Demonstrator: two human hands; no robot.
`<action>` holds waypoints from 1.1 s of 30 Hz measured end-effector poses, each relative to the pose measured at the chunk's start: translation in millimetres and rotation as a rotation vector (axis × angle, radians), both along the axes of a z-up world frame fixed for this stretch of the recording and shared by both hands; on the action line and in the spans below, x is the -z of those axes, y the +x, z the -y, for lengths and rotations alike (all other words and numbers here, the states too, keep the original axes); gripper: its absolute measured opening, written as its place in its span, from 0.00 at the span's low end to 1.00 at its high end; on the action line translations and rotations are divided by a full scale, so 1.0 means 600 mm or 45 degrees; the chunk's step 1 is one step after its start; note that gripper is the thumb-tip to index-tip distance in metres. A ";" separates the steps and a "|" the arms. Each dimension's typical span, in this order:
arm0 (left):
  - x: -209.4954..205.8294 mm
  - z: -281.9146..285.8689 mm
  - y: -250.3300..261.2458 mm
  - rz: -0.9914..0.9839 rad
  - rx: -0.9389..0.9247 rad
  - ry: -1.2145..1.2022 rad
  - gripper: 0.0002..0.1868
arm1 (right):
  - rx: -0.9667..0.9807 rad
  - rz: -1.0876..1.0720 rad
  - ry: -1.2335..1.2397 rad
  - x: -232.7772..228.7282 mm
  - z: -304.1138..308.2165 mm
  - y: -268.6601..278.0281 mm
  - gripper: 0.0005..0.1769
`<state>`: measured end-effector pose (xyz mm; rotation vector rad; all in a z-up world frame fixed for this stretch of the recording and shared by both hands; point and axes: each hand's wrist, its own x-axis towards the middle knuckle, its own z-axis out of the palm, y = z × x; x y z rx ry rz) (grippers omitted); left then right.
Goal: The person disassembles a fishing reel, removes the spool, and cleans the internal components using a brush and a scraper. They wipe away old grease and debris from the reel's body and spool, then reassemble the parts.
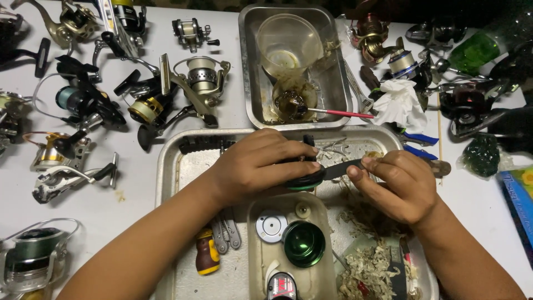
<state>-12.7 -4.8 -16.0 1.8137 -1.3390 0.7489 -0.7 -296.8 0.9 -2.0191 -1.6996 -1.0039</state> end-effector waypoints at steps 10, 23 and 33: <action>0.002 0.000 -0.001 -0.019 -0.003 -0.020 0.10 | -0.040 0.020 0.047 0.006 0.012 0.014 0.05; 0.007 -0.001 0.001 -0.060 0.029 -0.036 0.12 | -0.028 0.020 0.019 0.005 0.016 0.009 0.08; 0.002 0.000 -0.002 0.002 -0.025 -0.030 0.11 | 0.000 0.018 -0.011 -0.001 0.014 0.000 0.09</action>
